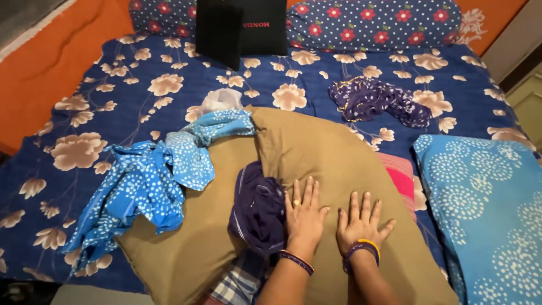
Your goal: The person inserts a pink and red striped pillow into a light blue patterned pillowcase on a bed. They align the pillow, pull the case over it, and smooth the fabric to fit the pillow fully.
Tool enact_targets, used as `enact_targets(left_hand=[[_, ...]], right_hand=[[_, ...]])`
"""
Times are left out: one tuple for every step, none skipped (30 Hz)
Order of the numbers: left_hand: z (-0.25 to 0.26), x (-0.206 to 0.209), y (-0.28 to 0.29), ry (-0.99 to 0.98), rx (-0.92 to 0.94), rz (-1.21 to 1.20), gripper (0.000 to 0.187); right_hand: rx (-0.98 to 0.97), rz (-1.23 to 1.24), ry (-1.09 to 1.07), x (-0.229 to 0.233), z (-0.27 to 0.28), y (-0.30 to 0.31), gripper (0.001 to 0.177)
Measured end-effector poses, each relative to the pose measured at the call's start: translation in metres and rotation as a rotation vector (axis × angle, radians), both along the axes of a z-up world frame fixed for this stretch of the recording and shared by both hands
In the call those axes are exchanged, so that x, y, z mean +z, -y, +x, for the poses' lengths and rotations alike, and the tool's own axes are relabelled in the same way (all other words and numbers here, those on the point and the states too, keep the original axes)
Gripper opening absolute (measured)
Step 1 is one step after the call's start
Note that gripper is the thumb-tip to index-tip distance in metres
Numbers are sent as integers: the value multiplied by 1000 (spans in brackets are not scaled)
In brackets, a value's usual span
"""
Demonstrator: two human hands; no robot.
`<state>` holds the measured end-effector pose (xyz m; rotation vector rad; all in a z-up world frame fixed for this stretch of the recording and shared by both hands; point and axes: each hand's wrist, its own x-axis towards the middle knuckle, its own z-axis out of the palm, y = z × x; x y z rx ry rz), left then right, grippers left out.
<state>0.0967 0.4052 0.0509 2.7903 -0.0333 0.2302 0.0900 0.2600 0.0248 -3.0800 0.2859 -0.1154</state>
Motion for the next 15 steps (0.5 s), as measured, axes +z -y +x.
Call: enact_targets(left_hand=[[1, -1, 0, -5, -1, 0, 76], [2, -1, 0, -25, -11, -54, 78], [3, -1, -1, -45, -19, -108, 80], [2, 0, 0, -48, -18, -107, 80], [3, 3, 0, -87, -18, -111, 81], [4, 5, 0, -127, -18, -115, 82], [8, 5, 0, -130, -16, -116, 82], [12, 5, 0, -146, -27, 0, 82], [14, 4, 1, -163, -40, 115, 82], [16, -3, -1, -168, -40, 113, 82], [20, -7, -4, -110, 20, 245, 71], [24, -11, -6, -51, 82, 376, 61], [19, 21, -15, -45, 84, 377, 61], [12, 54, -24, -161, 143, 225, 60], [3, 86, -33, -279, 205, 72, 61]], right_hand=[[-1, 0, -5, -2, 2, 1, 67], [2, -11, -10, -3, 4, 1, 67], [7, -22, -14, -4, 7, 1, 67], [8, -22, -17, -6, 7, 2, 67], [17, -14, 1, -6, 10, 2, 67], [27, -7, 20, -7, 13, 3, 67], [29, -8, 16, -7, 13, 2, 67], [32, -1, 21, -7, 13, 2, 67], [33, 4, 23, -7, 12, 3, 67], [33, 2, 18, -8, 9, 4, 67], [32, 4, 15, -9, 9, 4, 67], [30, 7, 13, -9, 8, 4, 67], [31, 9, 19, -7, 10, 4, 67], [31, 16, 21, -6, 12, 4, 67], [31, 24, 16, -6, 11, 3, 67]])
